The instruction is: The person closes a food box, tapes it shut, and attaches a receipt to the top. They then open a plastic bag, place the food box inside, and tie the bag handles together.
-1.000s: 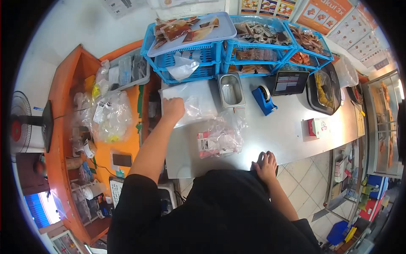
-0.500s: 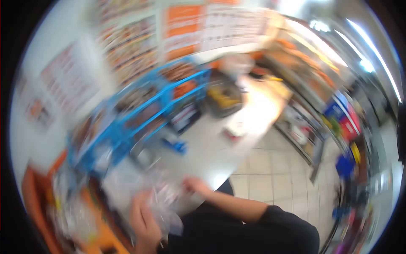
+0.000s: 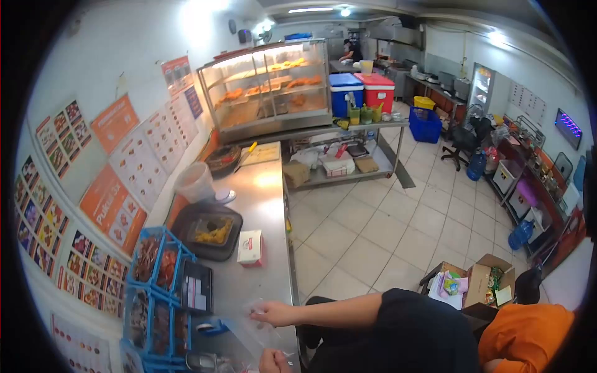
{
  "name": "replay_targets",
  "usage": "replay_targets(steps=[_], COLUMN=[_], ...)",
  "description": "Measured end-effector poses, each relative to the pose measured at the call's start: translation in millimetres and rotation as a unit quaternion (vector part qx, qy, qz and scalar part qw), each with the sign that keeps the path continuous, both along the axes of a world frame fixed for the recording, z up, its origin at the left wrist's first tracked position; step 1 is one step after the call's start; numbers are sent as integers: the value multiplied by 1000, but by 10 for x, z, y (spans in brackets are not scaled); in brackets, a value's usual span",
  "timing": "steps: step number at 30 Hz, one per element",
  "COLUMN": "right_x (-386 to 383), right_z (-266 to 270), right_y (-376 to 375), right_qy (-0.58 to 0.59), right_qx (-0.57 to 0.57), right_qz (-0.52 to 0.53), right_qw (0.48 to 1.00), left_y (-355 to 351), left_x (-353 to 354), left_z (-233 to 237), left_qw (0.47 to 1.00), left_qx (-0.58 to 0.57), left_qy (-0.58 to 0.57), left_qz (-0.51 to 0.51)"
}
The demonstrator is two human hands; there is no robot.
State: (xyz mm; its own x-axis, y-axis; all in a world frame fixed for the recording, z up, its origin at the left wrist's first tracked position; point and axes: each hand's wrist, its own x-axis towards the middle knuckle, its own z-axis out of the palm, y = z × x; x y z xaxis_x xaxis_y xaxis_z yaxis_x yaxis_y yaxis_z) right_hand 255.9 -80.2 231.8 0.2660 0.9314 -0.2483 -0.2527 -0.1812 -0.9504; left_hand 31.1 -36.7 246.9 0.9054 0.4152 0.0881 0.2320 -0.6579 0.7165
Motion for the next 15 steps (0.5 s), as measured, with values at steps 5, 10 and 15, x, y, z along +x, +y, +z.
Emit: replay_targets(steps=[5, 10, 15], right_x=[230, 310, 722], right_z=[232, 652, 799], right_y=[-594, -1063, -1184], right_qy=[69, -260, -422], right_qx=[52, 75, 86], right_qz=[-196, -96, 30], right_qw=[977, 958, 902], left_y=[-107, -419, -251], left_x=[486, 1001, 1144], left_z=[-148, 540, 387], left_qw=[976, 931, 973], left_qx=[-138, 171, 98], left_qy=[-163, -319, -208], left_qz=[27, 58, -15])
